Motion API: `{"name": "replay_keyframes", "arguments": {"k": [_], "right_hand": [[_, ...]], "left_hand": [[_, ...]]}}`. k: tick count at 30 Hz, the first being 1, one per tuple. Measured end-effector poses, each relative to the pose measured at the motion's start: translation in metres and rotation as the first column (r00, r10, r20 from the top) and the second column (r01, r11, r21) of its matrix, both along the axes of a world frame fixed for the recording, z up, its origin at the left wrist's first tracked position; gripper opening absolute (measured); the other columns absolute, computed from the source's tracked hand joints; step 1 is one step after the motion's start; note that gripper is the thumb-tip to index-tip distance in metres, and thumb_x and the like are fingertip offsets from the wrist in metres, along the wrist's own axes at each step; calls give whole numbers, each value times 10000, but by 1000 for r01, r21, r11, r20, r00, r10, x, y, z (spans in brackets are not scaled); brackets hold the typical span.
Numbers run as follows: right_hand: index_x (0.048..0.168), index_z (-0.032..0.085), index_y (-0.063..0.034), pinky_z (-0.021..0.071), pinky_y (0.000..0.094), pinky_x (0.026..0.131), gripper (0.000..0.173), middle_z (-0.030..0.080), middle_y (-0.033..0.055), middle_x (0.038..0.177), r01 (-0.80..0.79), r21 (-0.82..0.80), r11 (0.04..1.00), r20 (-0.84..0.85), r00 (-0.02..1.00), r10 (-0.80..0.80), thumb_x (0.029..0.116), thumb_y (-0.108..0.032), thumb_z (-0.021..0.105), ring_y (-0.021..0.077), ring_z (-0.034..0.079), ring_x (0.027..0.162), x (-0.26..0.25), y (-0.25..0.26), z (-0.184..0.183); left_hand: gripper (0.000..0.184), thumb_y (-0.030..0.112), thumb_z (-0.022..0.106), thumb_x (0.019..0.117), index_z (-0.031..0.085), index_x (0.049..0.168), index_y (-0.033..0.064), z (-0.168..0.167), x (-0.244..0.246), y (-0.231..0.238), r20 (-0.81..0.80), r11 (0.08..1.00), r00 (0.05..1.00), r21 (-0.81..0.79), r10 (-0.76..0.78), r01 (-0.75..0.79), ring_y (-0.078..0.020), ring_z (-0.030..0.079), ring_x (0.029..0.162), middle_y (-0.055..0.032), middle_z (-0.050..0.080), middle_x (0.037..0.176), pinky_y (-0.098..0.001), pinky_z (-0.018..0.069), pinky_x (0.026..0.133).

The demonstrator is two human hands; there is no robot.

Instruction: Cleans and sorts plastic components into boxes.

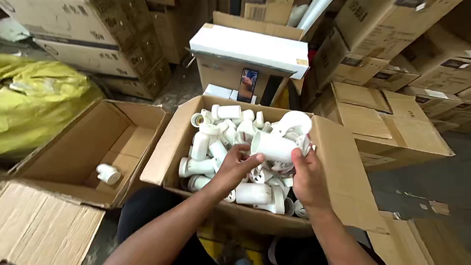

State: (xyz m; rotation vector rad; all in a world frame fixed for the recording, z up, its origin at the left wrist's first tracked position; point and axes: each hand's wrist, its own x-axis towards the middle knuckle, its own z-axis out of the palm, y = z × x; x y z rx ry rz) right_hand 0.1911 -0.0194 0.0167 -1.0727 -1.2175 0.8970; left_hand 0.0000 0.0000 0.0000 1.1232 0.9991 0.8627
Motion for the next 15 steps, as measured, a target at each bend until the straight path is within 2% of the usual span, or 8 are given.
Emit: {"name": "replay_keyframes", "arguments": {"k": [2,4,5,7,9,10,12,15], "right_hand": [[1413,354,148,560,257,976,570,651,82,1185,-58,72,996,118,992,50,1083,-313,417,35,652,1080,-6,2,-11],[1354,430,190,549,218,958,648,675,109,1148,-77,140,987,290,957,34,1094,-402,387,-4,645,1063,-10,7,-22],[1316,467,190,543,207,949,654,679,119,1117,-83,172,982,351,936,18,1100,-419,362,-11,642,1049,-12,10,-27],[1322,468,184,539,205,948,598,674,133,1116,-79,131,988,363,931,26,1105,-361,354,4,645,1043,-22,13,-34],[1358,457,154,556,224,937,523,673,122,1127,-58,22,998,304,952,49,1099,-293,373,30,659,1032,-35,15,-43],[1334,497,125,572,234,895,466,687,100,1077,-31,-18,999,286,958,35,1095,-262,397,37,673,978,-41,15,-48],[1153,597,39,587,251,698,275,672,37,848,32,-75,997,269,963,-11,1074,-176,446,57,668,747,-50,18,-54],[1080,636,-4,583,230,664,230,668,2,785,-10,-124,992,287,957,45,1068,-151,460,45,662,697,-49,15,-45]], "left_hand": [[848,606,631,889,356,1447,30,-24,4,-2,277,996,960,-65,-45,66,-215,711,882,-123,695,1145,-375,605,750],[998,696,781,729,431,1327,-22,-30,12,-9,471,999,882,-46,16,7,-241,725,897,-147,709,1085,-409,615,812],[944,629,832,718,478,1274,-47,-26,14,-9,485,996,869,-40,93,-84,-246,728,917,-150,715,1060,-426,618,841],[721,471,846,752,584,1179,-48,-18,15,-5,330,949,900,40,284,-313,-151,726,893,-78,732,975,-346,622,833],[608,345,852,754,615,1158,-43,-27,12,5,214,882,896,194,390,-430,-108,726,883,-54,740,958,-307,621,823],[610,315,860,740,620,1168,-47,-36,10,9,170,848,895,288,412,-445,-114,723,910,-67,737,999,-308,619,830],[678,339,874,729,629,1211,-70,-57,7,15,85,753,908,531,410,-389,-168,659,1083,-140,658,1208,-334,573,938],[667,394,864,729,659,1197,-35,-58,2,20,1,685,887,635,462,-357,-173,645,1112,-158,640,1252,-346,560,954]]}}
